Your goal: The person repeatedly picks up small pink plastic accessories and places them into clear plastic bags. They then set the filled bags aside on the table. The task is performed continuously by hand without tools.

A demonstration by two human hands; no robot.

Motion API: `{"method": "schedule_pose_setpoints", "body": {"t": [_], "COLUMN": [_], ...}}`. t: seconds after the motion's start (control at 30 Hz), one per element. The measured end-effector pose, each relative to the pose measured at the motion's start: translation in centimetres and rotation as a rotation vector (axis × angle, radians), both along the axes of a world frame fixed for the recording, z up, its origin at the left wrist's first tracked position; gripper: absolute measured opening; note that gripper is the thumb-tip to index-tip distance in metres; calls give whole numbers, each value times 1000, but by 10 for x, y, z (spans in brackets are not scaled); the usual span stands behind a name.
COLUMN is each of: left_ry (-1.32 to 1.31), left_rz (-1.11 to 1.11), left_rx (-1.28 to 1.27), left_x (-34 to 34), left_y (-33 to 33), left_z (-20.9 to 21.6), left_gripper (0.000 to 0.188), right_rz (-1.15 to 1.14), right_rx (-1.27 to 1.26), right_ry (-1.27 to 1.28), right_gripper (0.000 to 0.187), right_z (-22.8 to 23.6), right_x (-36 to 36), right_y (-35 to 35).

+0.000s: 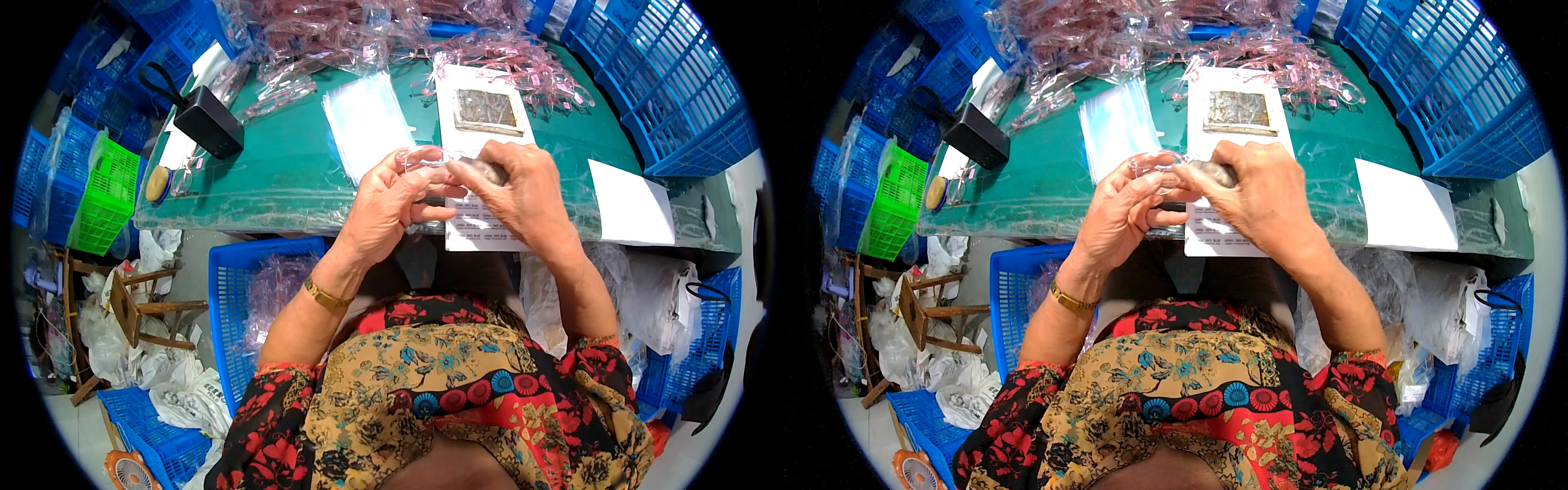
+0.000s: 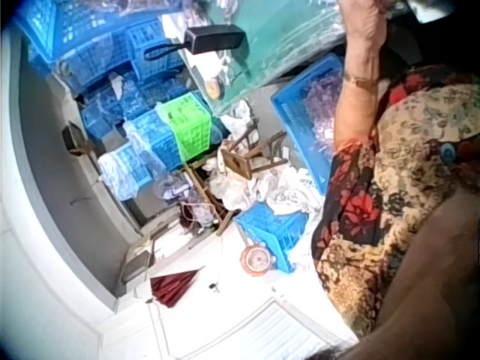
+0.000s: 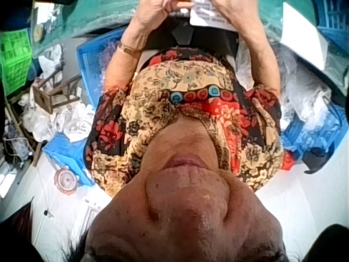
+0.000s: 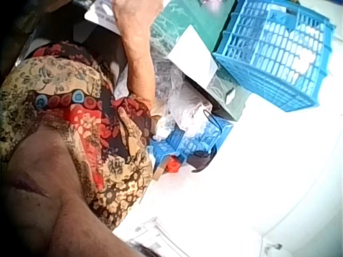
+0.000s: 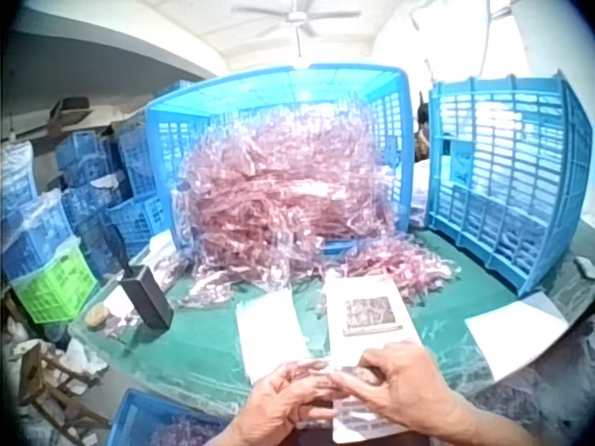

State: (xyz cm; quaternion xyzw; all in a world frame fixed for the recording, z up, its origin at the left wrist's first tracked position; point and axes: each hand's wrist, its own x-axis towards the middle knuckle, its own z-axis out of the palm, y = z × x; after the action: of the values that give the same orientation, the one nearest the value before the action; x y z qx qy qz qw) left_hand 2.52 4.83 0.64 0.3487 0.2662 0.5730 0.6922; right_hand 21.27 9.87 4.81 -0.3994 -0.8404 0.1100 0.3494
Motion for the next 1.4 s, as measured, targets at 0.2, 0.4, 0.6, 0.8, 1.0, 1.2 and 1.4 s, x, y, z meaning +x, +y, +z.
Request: {"method": "schedule_pose_setpoints", "body": {"t": [0.2,0.4,0.6,0.8,1.0,1.2,1.4], "left_ry": [-35,-86,-21,-63,-1,-3,15], "left_rz": [19,23,63,80,63,62,78], "left_rx": [-26,-18,18,29,3,-3,-4], "left_x": [-7,-13,-14,-13,-11,-11,-10], "left_y": [-1,-1,-1,-1,-1,2,2], "left_z": [4,6,8,0,0,-2,-3], "left_gripper": [36,37,37,38,40,41,41], "right_rz": [-71,164,134,-17,150,158,155], "right_rx": [-263,-617,-527,-77,19,33,-20], "right_ry": [226,411,377,186,33,-48,-83], "right_gripper": [30,28,25,22,24,25,27], "right_z": [4,-7,-11,4,3,1,0], "right_x": [18,20,10,4,-11,-10,-9], "right_y": [11,18,20,12,9,10,10]}}
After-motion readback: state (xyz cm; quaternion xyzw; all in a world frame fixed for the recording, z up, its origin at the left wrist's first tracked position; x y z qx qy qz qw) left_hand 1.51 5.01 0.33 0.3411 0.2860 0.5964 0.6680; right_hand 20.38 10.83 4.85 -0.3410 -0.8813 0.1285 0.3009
